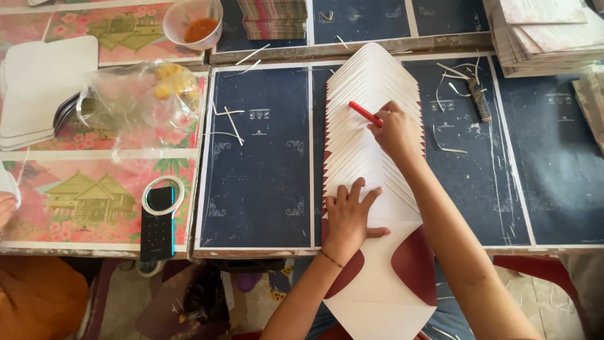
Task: Folding and stacking paper envelopes at a workstation
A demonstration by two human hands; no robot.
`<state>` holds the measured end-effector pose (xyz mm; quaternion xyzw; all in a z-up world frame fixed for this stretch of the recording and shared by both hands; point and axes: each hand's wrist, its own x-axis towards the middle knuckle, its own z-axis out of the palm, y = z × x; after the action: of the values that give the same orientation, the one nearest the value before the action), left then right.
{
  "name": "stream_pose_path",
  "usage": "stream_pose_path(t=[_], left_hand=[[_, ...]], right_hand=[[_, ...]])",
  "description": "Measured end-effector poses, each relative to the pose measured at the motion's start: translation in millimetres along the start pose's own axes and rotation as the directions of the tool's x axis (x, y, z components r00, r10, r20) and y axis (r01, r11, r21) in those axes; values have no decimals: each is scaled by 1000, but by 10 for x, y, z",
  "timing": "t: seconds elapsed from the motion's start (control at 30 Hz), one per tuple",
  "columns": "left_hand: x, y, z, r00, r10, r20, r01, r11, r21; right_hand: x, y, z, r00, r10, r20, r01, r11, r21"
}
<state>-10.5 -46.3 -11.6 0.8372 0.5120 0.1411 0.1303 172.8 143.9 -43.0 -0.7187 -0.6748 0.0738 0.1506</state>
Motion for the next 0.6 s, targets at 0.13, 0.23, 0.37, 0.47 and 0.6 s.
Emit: stream_pose_path(t=[0.13, 0.23, 0.37, 0.47, 0.6], left_hand=[[8, 0, 34, 1000, 3, -4, -3, 1000, 18], [35, -12, 27, 1000, -3, 19, 3, 1000, -5], [101, -15, 14, 998, -20, 57, 22, 999, -29], [151, -14, -5, 998, -16, 68, 18, 1000, -25], [151, -18, -14, 998, -12, 67, 12, 1000, -6]], right_hand=[[282, 245, 162, 999, 9, 47, -8, 1000, -15], [343, 232, 173, 998, 31, 61, -26, 997, -79], [427, 251, 189, 994, 59, 91, -45, 988, -150], [417, 136, 70, 993, 54, 106, -36, 985, -167], [418, 38, -11, 994, 29, 102, -7, 978, -210]])
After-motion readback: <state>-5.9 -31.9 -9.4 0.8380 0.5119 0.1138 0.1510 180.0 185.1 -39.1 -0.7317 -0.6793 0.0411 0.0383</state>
